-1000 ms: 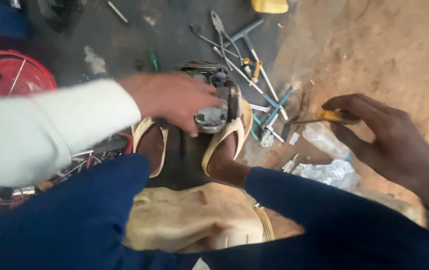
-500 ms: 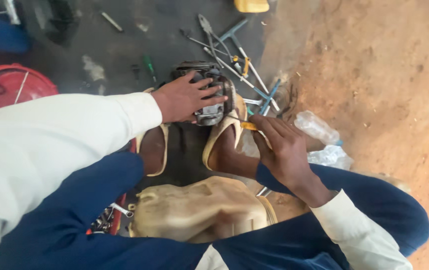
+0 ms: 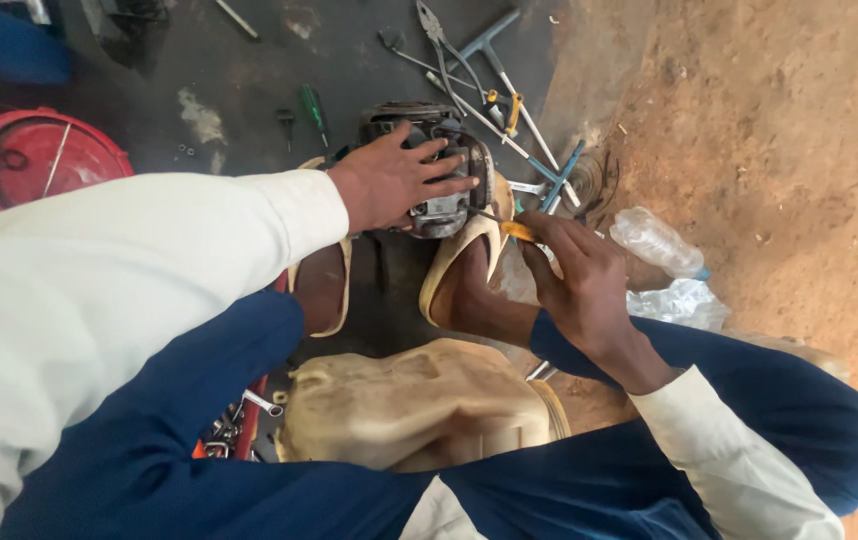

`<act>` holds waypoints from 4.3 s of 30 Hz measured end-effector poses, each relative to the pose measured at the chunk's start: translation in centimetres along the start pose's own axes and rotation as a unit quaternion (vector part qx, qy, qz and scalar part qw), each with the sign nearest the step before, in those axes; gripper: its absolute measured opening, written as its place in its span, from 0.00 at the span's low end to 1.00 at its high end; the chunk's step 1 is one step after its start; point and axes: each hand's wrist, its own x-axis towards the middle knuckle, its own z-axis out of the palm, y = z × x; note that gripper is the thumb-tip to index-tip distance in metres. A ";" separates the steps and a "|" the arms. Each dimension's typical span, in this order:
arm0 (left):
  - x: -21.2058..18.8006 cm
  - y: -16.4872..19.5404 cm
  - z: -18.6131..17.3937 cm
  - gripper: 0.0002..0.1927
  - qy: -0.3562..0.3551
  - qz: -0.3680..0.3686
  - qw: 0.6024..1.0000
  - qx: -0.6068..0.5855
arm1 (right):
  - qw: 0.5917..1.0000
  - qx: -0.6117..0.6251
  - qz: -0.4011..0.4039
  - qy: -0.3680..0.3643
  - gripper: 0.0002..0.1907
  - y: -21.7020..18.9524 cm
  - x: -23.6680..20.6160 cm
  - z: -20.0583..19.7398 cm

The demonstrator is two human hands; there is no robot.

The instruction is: The person sits on the ground with a small engine crankcase in their lap and disassembles it. They unscrew fasteners with a screwdriver, pull off the cylinder head cover, grip parts with pliers, and handle the engine components by hand while working on the ground.

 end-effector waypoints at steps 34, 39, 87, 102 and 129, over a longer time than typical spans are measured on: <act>0.8 0.1 0.9 0.58 -0.005 0.009 1.000 0.015 | 0.996 -0.062 -0.036 -0.049 0.26 -1.9 0.9 0.2; 0.9 0.1 0.6 0.58 -0.021 0.011 0.999 0.021 | 0.917 0.261 0.266 -0.141 0.25 -1.7 2.9 0.1; 0.3 1.1 0.9 0.60 0.010 -0.042 0.999 -0.025 | 0.964 0.093 0.053 -0.245 0.34 -2.6 4.6 -3.1; 0.4 2.0 1.0 0.56 0.054 -0.117 0.987 -0.096 | 0.930 -0.264 -0.173 -0.189 0.21 -0.7 5.4 -0.4; 3.1 -1.8 1.2 0.69 -0.044 -0.122 0.968 -0.213 | 0.926 -0.289 -0.215 -0.114 0.24 -1.0 4.1 -0.8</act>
